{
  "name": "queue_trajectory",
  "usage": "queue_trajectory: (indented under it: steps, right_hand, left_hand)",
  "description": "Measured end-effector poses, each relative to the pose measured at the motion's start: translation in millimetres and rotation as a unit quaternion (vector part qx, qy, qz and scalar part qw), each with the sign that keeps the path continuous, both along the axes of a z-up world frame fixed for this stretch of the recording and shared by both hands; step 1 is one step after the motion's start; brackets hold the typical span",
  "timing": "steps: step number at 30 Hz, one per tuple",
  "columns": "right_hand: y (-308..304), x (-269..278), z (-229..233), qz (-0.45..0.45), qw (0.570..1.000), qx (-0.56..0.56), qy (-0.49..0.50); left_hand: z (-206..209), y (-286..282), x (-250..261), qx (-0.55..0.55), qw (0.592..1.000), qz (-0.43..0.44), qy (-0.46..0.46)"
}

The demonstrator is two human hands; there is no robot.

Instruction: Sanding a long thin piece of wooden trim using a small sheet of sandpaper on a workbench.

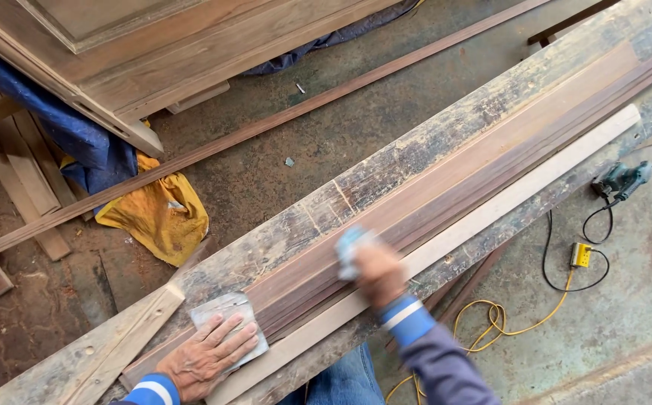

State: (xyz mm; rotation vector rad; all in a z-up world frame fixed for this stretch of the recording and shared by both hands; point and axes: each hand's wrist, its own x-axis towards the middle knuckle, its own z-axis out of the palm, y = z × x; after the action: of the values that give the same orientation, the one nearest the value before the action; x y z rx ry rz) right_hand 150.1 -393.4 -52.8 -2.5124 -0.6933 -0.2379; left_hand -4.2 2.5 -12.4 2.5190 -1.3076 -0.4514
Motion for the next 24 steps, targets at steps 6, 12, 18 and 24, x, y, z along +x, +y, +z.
queue_trajectory:
  steps: [6,12,18,24]
  right_hand:
    - [-138,128,-9,-0.286,0.947,-0.145,0.008]
    - [21,-18,18,-0.001,0.995,-0.045,0.087]
    - [-107,100,-7,-0.089,0.995,-0.043,-0.029]
    - [-154,171,25,-0.242,0.966,-0.090,0.003]
  left_hand:
    - [-16,4,-11,0.032,0.997,-0.007,0.065]
    - [-21,7,-9,-0.019,1.000,-0.006,-0.020]
    - [-33,6,-15,-0.032,0.996,0.015,-0.084]
    - [-34,9,-18,-0.023,0.999,0.020,-0.044]
